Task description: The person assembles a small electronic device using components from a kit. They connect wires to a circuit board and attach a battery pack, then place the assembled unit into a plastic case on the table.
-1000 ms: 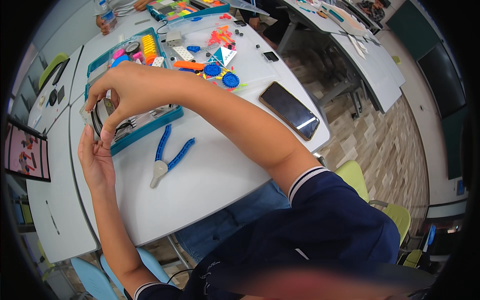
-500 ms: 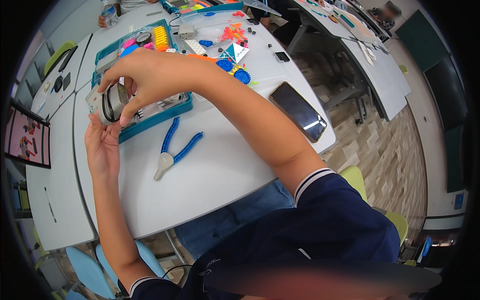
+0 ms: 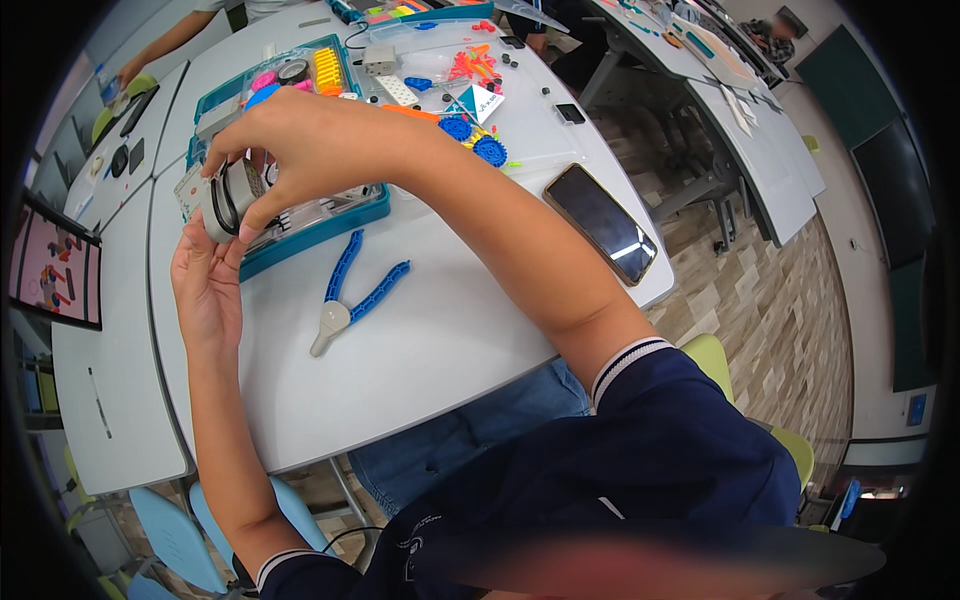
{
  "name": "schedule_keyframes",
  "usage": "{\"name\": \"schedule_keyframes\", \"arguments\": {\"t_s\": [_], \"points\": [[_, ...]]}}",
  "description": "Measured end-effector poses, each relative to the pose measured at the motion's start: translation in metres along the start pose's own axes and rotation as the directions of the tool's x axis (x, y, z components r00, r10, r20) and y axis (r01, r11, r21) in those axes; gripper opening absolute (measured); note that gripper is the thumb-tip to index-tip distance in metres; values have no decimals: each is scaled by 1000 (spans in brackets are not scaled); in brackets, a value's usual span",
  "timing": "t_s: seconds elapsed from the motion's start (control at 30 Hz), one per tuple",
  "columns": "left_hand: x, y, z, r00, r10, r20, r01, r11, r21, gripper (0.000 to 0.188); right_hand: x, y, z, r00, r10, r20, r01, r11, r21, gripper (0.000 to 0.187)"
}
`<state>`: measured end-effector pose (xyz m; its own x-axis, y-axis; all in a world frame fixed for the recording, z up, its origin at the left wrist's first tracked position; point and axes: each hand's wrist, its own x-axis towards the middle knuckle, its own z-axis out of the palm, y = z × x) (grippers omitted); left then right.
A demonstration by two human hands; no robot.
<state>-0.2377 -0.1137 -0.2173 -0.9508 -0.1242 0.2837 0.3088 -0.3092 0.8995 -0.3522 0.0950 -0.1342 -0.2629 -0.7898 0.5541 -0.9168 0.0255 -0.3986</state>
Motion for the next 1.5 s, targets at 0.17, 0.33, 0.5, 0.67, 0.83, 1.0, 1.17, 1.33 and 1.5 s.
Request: {"name": "schedule_keyframes", "arguments": {"t_s": [0.17, 0.33, 0.5, 0.67, 0.83, 1.0, 1.17, 1.33, 1.5], "points": [[1, -2, -3, 1000, 9, -22, -9, 1000, 2, 57, 1, -2, -2, 999, 32, 9, -33, 999, 33, 64], [1, -1, -6, 999, 40, 25, -40, 999, 7, 58, 0, -4, -8, 997, 47, 56, -49, 998, 35, 51], [1, -2, -6, 999, 38, -13, -37, 996, 82, 61, -2, -7, -12, 996, 44, 73, -45, 999, 6, 49], [1, -4, 0, 999, 50, -21, -47, 993, 111, 63, -3, -9, -17, 987, 85, 134, -84, 996, -15, 49], [1, -5, 4, 997, 75, -34, -68, 986, 154, 62, -4, -10, -18, 988, 83, 134, -75, 995, -61, 47], [2, -4, 5, 995, 87, -45, -75, 971, 226, 63, -5, -12, -16, 992, 68, 104, -54, 990, -129, 50], [2, -5, 10, 993, 118, -20, -107, 954, 280, 66, -7, -3, -13, 995, 49, 90, -31, 982, -184, 53], [0, -5, 14, 994, 102, -40, -89, 964, 250, 66, -2, 2, -7, 995, 48, 85, -34, 988, -152, 50], [0, -2, 19, 997, 75, -21, -68, 969, 238, 64, -1, -7, -21, 989, 16, 144, -22, 999, 41, 38]]}}
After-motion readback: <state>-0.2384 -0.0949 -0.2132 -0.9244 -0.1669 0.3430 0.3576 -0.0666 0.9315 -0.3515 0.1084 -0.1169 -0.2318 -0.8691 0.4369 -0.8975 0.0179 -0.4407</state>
